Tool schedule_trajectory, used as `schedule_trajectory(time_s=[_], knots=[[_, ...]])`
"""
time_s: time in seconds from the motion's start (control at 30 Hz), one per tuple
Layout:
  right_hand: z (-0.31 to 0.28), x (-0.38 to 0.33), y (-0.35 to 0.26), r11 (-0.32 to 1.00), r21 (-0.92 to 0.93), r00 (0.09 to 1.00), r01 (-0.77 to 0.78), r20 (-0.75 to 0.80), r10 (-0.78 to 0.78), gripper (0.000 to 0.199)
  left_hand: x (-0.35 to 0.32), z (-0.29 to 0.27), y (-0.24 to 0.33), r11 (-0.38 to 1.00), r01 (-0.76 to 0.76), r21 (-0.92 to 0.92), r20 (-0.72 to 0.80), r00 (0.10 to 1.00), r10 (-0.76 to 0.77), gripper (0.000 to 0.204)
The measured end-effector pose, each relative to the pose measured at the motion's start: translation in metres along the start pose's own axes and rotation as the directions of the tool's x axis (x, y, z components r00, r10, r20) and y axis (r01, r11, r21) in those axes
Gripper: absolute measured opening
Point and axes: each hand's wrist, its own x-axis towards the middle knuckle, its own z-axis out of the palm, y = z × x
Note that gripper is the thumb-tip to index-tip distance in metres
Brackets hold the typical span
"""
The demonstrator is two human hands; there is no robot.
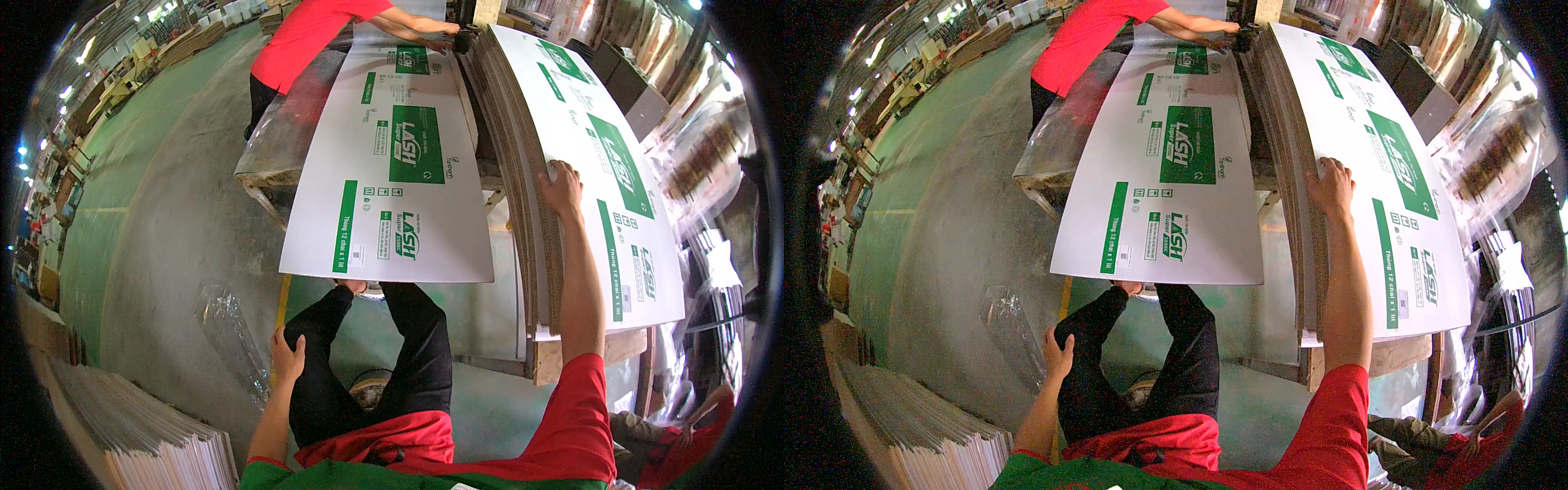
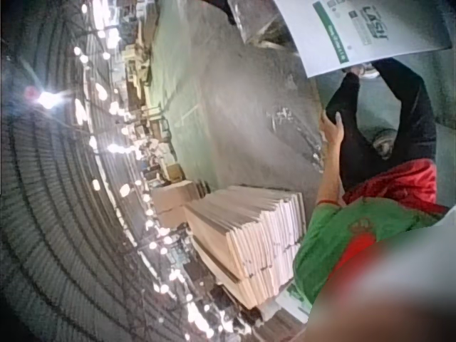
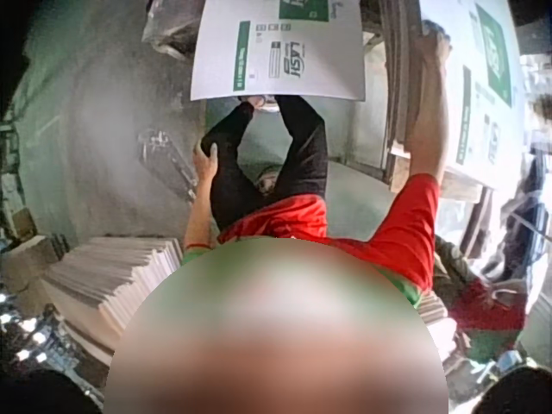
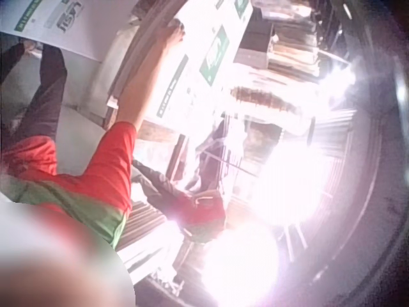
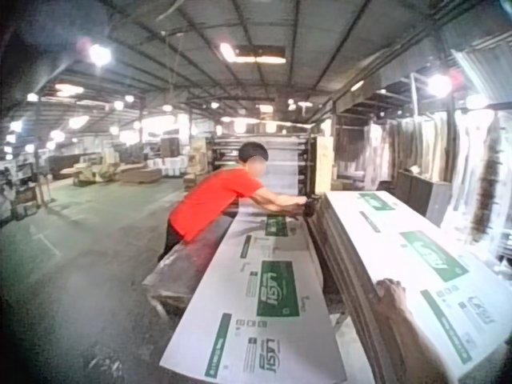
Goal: The person repeatedly picks up flat cardboard sheets from a table and places them onto a growing stack. The action is continuous and repetitive throughout the clip, with both hands used to lift and align each sheet before stacking it.
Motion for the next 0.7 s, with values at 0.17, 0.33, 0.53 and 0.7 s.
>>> schedule_trajectory(time_s=[0.17, 0.33, 0.53, 0.7], knots=[[0.0032, 0.0012, 0.0037, 1.0, -0.003, 1.0, 0.003, -0.027, -0.003, 0.052, 0.0013, -0.002, 0.0088, 0.998, 0.012, 0.061, 0.019, 1.0, -0.013, 0.07], [0.0036, 0.0016, 0.0046, 1.0, 0.013, 1.0, 0.008, -0.012, -0.008, 0.052, 0.0005, -0.0025, 0.0084, 0.998, 0.056, 0.042, 0.034, 0.998, -0.058, 0.071], [0.0018, 0.0014, 0.0029, 1.0, 0.019, 1.0, 0.001, -0.001, -0.001, 0.053, 0.0007, -0.0019, 0.004, 0.998, 0.037, 0.044, 0.032, 0.999, -0.038, 0.071], [0.0026, 0.0017, 0.0028, 1.0, 0.018, 1.0, -0.009, 0.005, 0.009, 0.053, 0.0011, -0.0021, 0.0041, 0.998, 0.047, 0.052, 0.029, 0.998, -0.049, 0.071]])
